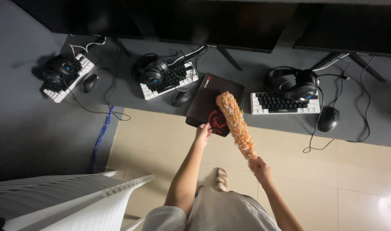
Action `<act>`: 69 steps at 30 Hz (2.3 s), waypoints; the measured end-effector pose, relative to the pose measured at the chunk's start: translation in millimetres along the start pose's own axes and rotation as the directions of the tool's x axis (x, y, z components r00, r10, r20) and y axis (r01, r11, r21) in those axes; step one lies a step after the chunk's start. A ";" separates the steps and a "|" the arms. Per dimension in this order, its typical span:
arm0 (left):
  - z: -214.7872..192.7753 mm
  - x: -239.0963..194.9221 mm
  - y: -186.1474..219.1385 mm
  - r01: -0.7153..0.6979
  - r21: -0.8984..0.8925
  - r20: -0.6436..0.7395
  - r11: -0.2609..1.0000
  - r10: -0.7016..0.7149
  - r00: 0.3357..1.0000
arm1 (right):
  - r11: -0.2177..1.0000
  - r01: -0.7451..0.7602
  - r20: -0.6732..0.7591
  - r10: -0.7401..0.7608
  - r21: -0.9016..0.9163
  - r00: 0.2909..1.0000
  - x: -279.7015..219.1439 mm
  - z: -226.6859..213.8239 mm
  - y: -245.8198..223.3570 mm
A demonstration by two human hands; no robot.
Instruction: The person uses a duster to clean multiple black mousepads with red logos. They pick up each mousepad from a desk, dust it thoroughly, and place it on a white plastic chair. The process is repeated for several mousepads.
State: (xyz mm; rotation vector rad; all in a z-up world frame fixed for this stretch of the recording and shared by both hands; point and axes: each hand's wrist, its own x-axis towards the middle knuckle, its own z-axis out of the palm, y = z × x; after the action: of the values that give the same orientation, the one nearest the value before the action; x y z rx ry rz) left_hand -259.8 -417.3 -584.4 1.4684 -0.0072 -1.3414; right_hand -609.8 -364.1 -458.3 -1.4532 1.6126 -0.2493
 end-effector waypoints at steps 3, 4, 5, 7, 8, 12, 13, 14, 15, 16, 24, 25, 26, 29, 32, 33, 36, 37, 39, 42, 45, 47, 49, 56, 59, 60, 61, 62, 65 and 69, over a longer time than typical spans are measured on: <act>17.5 -2.6 12.8 -0.083 0.276 -0.062 0.957 0.104 0.993 | 0.980 0.197 -0.081 -0.200 -0.041 0.977 -14.0 -3.1 -21.7; 23.5 -17.1 28.4 -0.080 0.275 -0.065 0.958 0.101 0.993 | 0.980 0.195 -0.077 -0.198 -0.043 0.977 -19.3 -2.8 -26.1; 29.3 -30.7 45.1 -0.229 0.125 -0.038 0.965 0.235 0.971 | 0.947 0.310 -0.001 -0.311 -0.084 0.950 -23.4 -2.2 -31.1; 31.2 -43.3 69.3 -0.373 -0.030 -0.036 0.927 0.372 0.928 | 0.896 0.428 0.084 -0.421 -0.113 0.903 -23.2 0.5 -37.9; 27.2 -42.5 76.9 -0.364 -0.296 0.021 0.883 0.386 0.922 | 0.914 0.398 0.077 -0.392 -0.079 0.917 -18.9 2.5 -39.9; 12.8 -75.1 126.9 -0.218 -0.615 0.122 0.758 0.364 0.923 | 0.951 0.301 -0.004 -0.302 0.073 0.953 13.7 39.9 -43.4; 12.7 -89.9 141.5 -0.225 -0.616 0.115 0.755 0.369 0.922 | 0.949 0.308 0.001 -0.308 0.073 0.951 -0.1 42.1 -67.8; 12.4 -105.0 156.1 -0.198 -0.594 0.096 0.780 0.314 0.945 | 0.917 0.396 0.051 -0.398 0.046 0.916 -14.5 44.2 -92.1; 10.3 -120.8 172.6 -0.171 -0.571 0.075 0.803 0.259 0.963 | 0.875 0.483 0.103 -0.483 0.027 0.869 -29.6 47.9 -118.0; -8.3 -112.5 186.2 -0.182 -0.572 0.067 0.800 0.266 0.962 | 0.871 0.491 0.109 -0.491 0.031 0.864 -32.1 50.9 -143.7; -66.8 -221.8 284.5 -0.438 -0.677 0.056 0.591 0.635 0.771 | 0.806 0.521 0.173 -0.576 0.280 0.799 -70.8 92.5 -219.0; -92.8 -206.2 281.8 -0.449 -0.678 0.045 0.582 0.643 0.765 | 0.801 0.529 0.180 -0.586 0.281 0.790 -81.3 92.1 -226.4; -119.5 -191.5 279.1 -0.524 -0.655 -0.024 0.544 0.679 0.734 | 0.770 0.574 0.181 -0.629 0.279 0.756 -92.6 91.9 -233.6; -157.7 -215.0 289.4 -0.593 -0.621 -0.105 0.512 0.696 0.710 | 0.667 0.706 0.183 -0.745 0.238 0.642 -111.1 107.9 -236.5; -164.3 -275.4 307.5 -0.548 -0.606 -0.091 0.576 0.634 0.768 | 0.660 0.707 0.196 -0.751 0.256 0.630 -101.6 135.7 -241.1; -165.9 -296.5 313.5 -0.509 -0.601 -0.075 0.617 0.591 0.803 | 0.718 0.625 0.217 -0.692 0.305 0.689 -95.0 146.1 -245.8; -207.9 -287.7 300.9 -0.495 -0.446 -0.152 0.745 0.483 0.863 | 0.767 0.568 0.257 -0.638 0.299 0.726 -116.0 148.9 -277.3; -212.7 -304.9 309.5 -0.502 -0.443 -0.154 0.743 0.489 0.859 | 0.762 0.572 0.256 -0.643 0.303 0.722 -124.8 146.2 -278.0; -222.1 -339.9 323.2 -0.667 -0.208 -0.149 0.715 0.651 0.744 | 0.644 0.712 0.248 -0.765 0.279 0.595 -143.0 140.4 -276.7; -258.3 -368.7 335.0 -0.734 0.081 -0.141 0.674 0.737 0.661 | 0.720 0.603 0.265 -0.690 0.345 0.673 -157.5 145.3 -283.5; -269.5 -398.8 348.0 -0.692 0.564 0.028 0.450 0.828 0.561 | 0.648 0.726 0.309 -0.757 0.232 0.576 -175.2 187.4 -256.6; -306.3 -384.9 345.1 -0.685 0.561 0.047 0.465 0.808 0.587 | 0.672 0.685 0.294 -0.740 0.280 0.605 -203.4 181.4 -287.7; -318.3 -398.1 349.4 -0.678 0.558 0.064 0.479 0.789 0.611 | 0.691 0.644 0.281 -0.723 0.329 0.631 -218.4 186.2 -301.0; -390.7 -387.8 352.9 -0.743 0.525 0.216 0.415 0.779 0.588 | 0.512 0.800 0.117 -0.857 0.314 0.503 -242.7 201.5 -295.3; -346.6 -448.8 370.8 -0.750 0.488 0.329 0.447 0.701 0.633 | 0.691 0.667 0.129 -0.715 0.279 0.687 -226.3 220.5 -285.6; -328.5 -468.9 376.7 -0.795 0.457 0.429 0.400 0.684 0.590 | 0.772 0.542 0.177 -0.615 0.333 0.768 -226.4 223.2 -283.9; -325.2 -469.2 378.4 -0.797 0.456 0.434 0.396 0.683 0.588 | 0.771 0.542 0.171 -0.615 0.334 0.769 -244.3 214.5 -288.0; -321.6 -469.4 380.4 -0.852 0.515 0.485 0.097 0.786 0.383 | 0.678 0.659 0.167 -0.727 0.326 0.666 -262.1 205.7 -292.2; -345.1 -445.3 378.1 -0.786 0.618 0.518 -0.019 0.762 0.389 | 0.549 0.772 0.079 -0.828 0.319 0.556 -258.9 214.2 -273.8; -318.6 -471.0 386.8 -0.780 0.371 0.378 0.505 0.685 0.623 | 0.821 0.291 0.218 -0.439 0.491 0.871 -259.1 212.5 -290.3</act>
State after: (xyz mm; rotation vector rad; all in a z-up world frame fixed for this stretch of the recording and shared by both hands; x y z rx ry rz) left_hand 31.6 -68.4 -68.3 1.4743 -1.0937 -0.7388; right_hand -290.0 -134.1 -254.8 -1.3479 0.9146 -0.5383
